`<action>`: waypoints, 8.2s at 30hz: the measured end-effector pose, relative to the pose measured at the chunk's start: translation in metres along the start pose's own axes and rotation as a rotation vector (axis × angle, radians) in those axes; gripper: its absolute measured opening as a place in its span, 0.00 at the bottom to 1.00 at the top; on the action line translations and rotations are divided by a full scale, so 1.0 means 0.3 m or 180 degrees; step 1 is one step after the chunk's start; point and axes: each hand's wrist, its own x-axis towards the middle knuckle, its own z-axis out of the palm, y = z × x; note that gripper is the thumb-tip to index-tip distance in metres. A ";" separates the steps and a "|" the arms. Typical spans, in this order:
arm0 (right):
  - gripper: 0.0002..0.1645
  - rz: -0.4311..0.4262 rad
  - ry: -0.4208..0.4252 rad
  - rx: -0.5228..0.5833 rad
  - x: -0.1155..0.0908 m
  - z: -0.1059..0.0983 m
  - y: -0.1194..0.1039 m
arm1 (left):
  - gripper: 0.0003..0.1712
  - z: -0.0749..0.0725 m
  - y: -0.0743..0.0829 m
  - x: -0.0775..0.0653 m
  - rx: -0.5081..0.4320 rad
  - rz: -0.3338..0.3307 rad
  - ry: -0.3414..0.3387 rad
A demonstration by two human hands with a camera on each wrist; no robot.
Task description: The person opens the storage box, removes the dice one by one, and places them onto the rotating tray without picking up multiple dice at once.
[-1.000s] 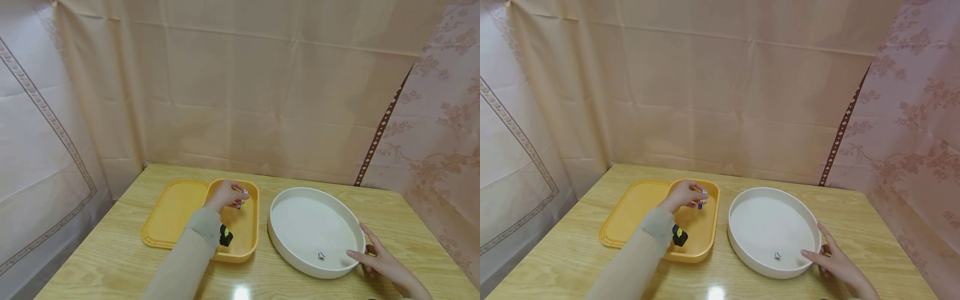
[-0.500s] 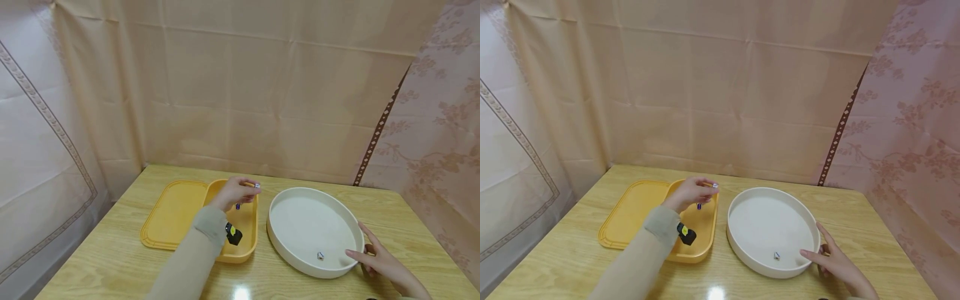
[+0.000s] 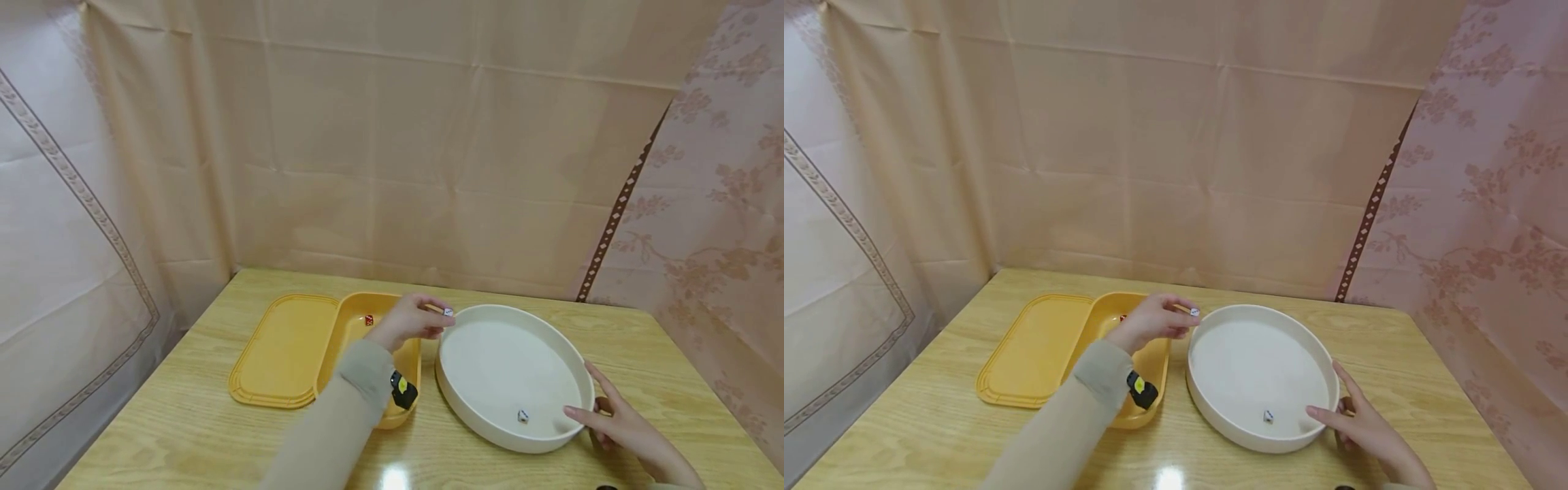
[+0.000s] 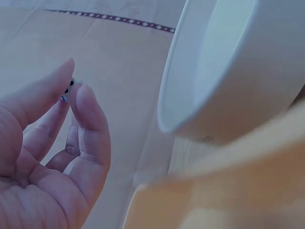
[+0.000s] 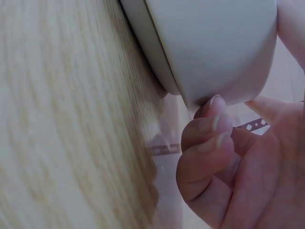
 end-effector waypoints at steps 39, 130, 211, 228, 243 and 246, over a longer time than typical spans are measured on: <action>0.62 -0.0085 -0.0027 0.0039 0.007 0.004 0.005 | 0.08 0.286 -0.086 -0.033 0.0768 0.0001 -0.0272; 0.64 -0.0035 0.0067 0.0037 0.001 0.009 -0.003 | 0.15 0.087 0.104 0.034 0.0779 0.0480 -0.0029; 0.63 0.0096 0.0069 0.0082 0.002 0.007 -0.002 | 0.13 -0.220 -0.250 0.048 0.0913 -0.0350 0.1048; 0.62 0.0117 0.0041 0.0100 0.004 0.004 -0.004 | 0.12 -0.208 -0.235 0.028 0.1177 -0.0211 0.0935; 0.63 0.0102 0.0048 0.0096 0.000 0.007 -0.005 | 0.10 -0.209 -0.233 0.028 0.1407 -0.0224 0.0787; 0.63 0.0082 0.0045 0.0099 0.000 0.008 -0.006 | 0.10 -0.210 -0.235 0.029 0.1410 -0.0218 0.0791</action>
